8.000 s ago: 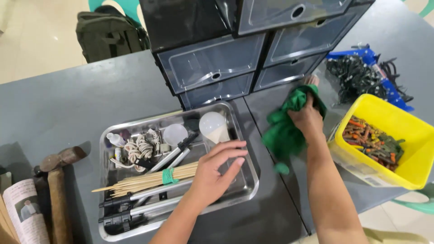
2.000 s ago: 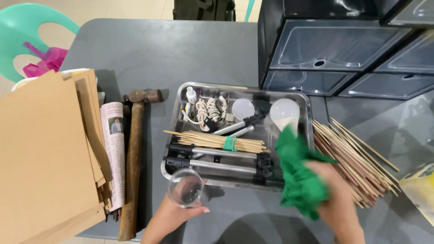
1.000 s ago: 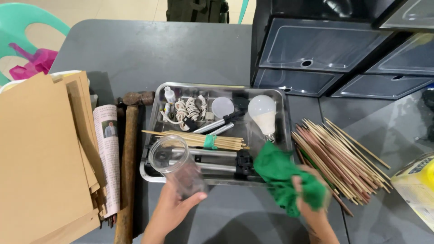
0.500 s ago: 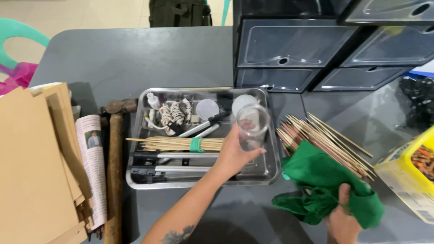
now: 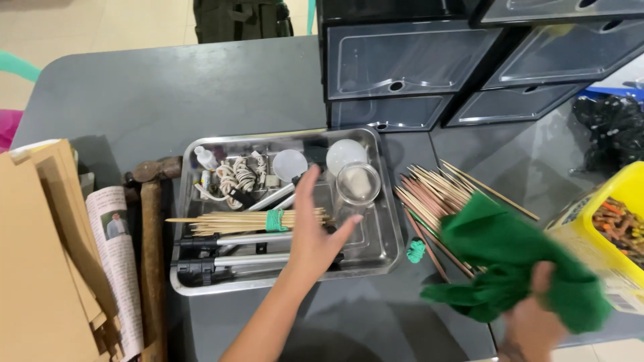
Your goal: The person wipes a small white plastic cap, a tripod leg, a light bulb, and a bundle of wooden skewers with a green cloth. They place the cleaned items into a metal tray on the table.
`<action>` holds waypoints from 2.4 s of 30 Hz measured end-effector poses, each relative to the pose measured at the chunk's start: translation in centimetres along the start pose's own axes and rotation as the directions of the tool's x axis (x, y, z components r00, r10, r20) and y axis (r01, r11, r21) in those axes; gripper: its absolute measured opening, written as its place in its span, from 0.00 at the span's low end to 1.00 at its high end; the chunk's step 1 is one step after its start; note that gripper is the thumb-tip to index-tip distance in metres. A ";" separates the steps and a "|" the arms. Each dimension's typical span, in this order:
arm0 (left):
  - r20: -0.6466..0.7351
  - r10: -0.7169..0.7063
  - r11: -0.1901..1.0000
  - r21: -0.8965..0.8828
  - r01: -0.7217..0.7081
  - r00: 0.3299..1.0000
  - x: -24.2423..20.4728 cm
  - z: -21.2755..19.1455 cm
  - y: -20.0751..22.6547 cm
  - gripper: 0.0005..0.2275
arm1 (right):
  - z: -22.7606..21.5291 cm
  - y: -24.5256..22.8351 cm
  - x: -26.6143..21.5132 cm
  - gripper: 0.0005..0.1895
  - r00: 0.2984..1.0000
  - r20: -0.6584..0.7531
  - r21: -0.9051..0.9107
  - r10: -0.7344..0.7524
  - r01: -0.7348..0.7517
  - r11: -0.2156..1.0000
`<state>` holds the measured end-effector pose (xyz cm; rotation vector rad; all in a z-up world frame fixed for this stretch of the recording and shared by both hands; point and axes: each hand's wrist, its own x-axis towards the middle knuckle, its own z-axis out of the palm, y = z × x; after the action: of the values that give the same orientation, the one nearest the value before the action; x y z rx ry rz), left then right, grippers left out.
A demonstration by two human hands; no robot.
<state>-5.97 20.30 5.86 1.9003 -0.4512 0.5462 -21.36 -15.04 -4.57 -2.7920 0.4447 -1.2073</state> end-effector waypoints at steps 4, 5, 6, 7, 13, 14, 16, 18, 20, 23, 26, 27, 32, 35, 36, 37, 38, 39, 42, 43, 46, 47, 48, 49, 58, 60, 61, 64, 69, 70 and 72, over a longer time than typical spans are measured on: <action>-0.060 -0.083 0.972 -0.226 0.068 0.995 -2.4 -0.5 2.5 0.31 | 0.3 3.1 0.4 0.29 0.998 0.023 -0.122 -0.052 0.054 0.991; -0.005 -0.011 0.989 -0.144 0.010 1.000 -2.9 -0.6 3.1 0.26 | 1.0 3.2 0.5 0.27 0.994 0.070 -0.131 -0.088 0.097 0.987; 0.056 0.058 0.996 -0.065 -0.054 0.997 -3.4 -0.7 3.7 0.21 | 1.6 3.2 0.6 0.25 0.985 0.118 -0.138 -0.124 0.140 0.980; 0.059 0.058 0.996 -0.066 -0.055 0.997 -3.4 -0.7 4.3 0.21 | 1.4 0.5 2.2 0.25 0.986 0.118 -0.140 -0.121 0.137 0.981; 0.360 0.014 0.939 -0.325 0.111 0.933 -3.6 -0.4 5.3 0.16 | 3.0 -9.2 4.9 0.31 0.753 0.658 0.268 -0.019 -0.210 0.941; 0.363 0.003 0.936 -0.328 0.124 0.932 -3.7 -0.3 5.1 0.16 | 3.1 -9.8 5.2 0.31 0.752 0.658 0.231 -0.044 -0.145 0.962; 0.367 -0.013 0.934 -0.327 0.142 0.930 -4.1 -0.3 4.8 0.16 | 3.0 -10.7 5.4 0.32 0.745 0.663 0.196 -0.072 -0.081 0.977; 0.365 -0.029 0.927 -0.338 0.162 0.930 -4.2 -0.2 4.7 0.14 | 2.6 -11.0 5.7 0.38 0.676 0.725 0.166 -0.133 0.015 0.986; 0.374 -0.027 0.918 -0.357 0.171 0.927 -4.2 -0.1 4.6 0.14 | 3.9 -10.3 4.6 0.34 0.709 0.690 0.159 -0.144 0.046 0.986; 0.384 -0.038 0.909 -0.371 0.192 0.923 -4.5 0.0 4.3 0.13 | 4.4 -10.4 4.4 0.29 0.707 0.696 0.128 -0.128 0.053 0.990; 0.390 -0.049 0.906 -0.370 0.206 0.919 -4.7 -0.1 4.1 0.12 | 4.1 -9.7 5.0 0.32 0.671 0.737 0.126 -0.078 -0.024 0.992; 0.387 -0.057 0.905 -0.369 0.211 0.920 -4.6 -0.1 4.1 0.11 | 4.0 -9.3 5.4 0.35 0.666 0.743 0.156 -0.069 -0.072 0.985; 0.487 -0.253 0.789 -0.396 0.470 0.836 -6.0 3.1 2.9 0.09 | -2.7 -9.0 7.8 0.26 0.849 0.528 0.555 0.009 -0.353 0.753; 0.542 -0.136 0.822 -0.406 0.400 0.829 -5.4 4.2 4.3 0.11 | -4.1 -9.2 6.1 0.14 0.902 0.429 0.490 0.058 -0.286 0.823; 0.534 0.022 0.851 -0.454 0.265 0.845 -5.2 4.2 5.1 0.13 | -4.4 -9.3 5.0 0.07 0.934 0.357 0.295 0.013 -0.126 0.947; 0.532 0.017 0.850 -0.454 0.268 0.846 -5.7 4.5 4.8 0.13 | -3.5 -10.2 3.6 0.07 0.932 0.361 0.295 0.009 -0.124 0.947; 0.548 0.023 0.876 -0.415 0.247 0.836 -6.3 4.8 4.4 0.12 | -2.7 -11.2 2.3 0.09 0.954 0.300 0.546 0.025 -0.194 0.815; 0.563 0.033 0.900 -0.376 0.221 0.826 -6.8 5.2 4.0 0.12 | -1.8 -12.1 1.0 0.12 0.968 0.241 0.756 0.063 -0.228 0.614; 0.625 -0.060 0.933 -0.241 0.266 0.778 -4.6 2.8 5.4 0.17 | 0.4 -12.3 1.4 0.13 0.964 0.258 0.731 0.068 -0.241 0.639; 0.629 -0.059 0.934 -0.240 0.265 0.775 -5.4 3.1 4.5 0.17 | 0.4 -12.6 2.3 0.13 0.963 0.258 0.730 0.073 -0.244 0.639; 0.751 -0.011 0.948 -0.203 0.247 0.660 -7.2 3.5 2.8 0.03 | -0.2 -14.0 4.8 0.12 0.814 0.430 0.797 0.390 -0.546 0.260; 0.708 0.022 0.930 -0.275 0.246 0.706 -7.0 3.5 2.8 0.03 | -0.6 -15.1 6.1 0.15 0.722 0.511 0.832 0.467 -0.552 -0.057; 0.660 0.053 0.908 -0.345 0.239 0.749 -6.7 3.4 2.7 0.04 | -1.1 -16.2 7.3 0.18 0.618 0.606 0.795 0.501 -0.483 -0.366; 0.657 0.051 0.908 -0.344 0.239 0.752 -7.5 4.1 1.7 0.04 | 0.2 -15.8 6.3 0.18 0.620 0.608 0.794 0.497 -0.484 -0.367; 0.574 -0.250 0.912 -0.130 0.388 0.780 -5.8 2.4 3.5 0.09 | 1.5 -19.3 9.2 0.24 0.835 0.488 0.868 0.252 -0.434 -0.242; 0.566 -0.286 0.857 -0.210 0.471 0.773 -6.1 2.1 3.5 0.10 | 1.0 -19.8 10.3 0.17 0.784 0.516 0.847 0.346 -0.406 -0.344; 0.567 -0.289 0.856 -0.209 0.474 0.772 -6.1 2.3 3.1 0.10 | 1.6 -19.6 8.8 0.17 0.782 0.519 0.845 0.345 -0.409 -0.344; 0.518 -0.333 0.824 -0.245 0.510 0.788 -5.8 2.5 2.4 0.12 | 3.1 -19.2 5.5 0.16 0.788 0.526 0.841 0.319 -0.539 -0.052; 0.588 -0.264 0.899 -0.138 0.416 0.765 -4.2 0.2 4.4 0.12 | -0.9 -19.7 9.9 0.16 0.748 0.576 0.815 0.330 -0.560 -0.152; 0.590 -0.263 0.899 -0.137 0.416 0.763 -4.2 0.0 4.7 0.12 | -1.3 -19.6 10.3 0.16 0.747 0.575 0.815 0.333 -0.560 -0.152; 0.580 -0.199 0.905 -0.200 0.375 0.790 -4.0 -0.3 5.2 0.07 | -2.1 -19.4 11.3 0.19 0.761 0.505 0.857 0.407 -0.383 -0.346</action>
<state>-12.13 18.88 7.56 1.7528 -0.5577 -0.2879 -11.00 0.32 8.21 -0.9361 0.2215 -0.6956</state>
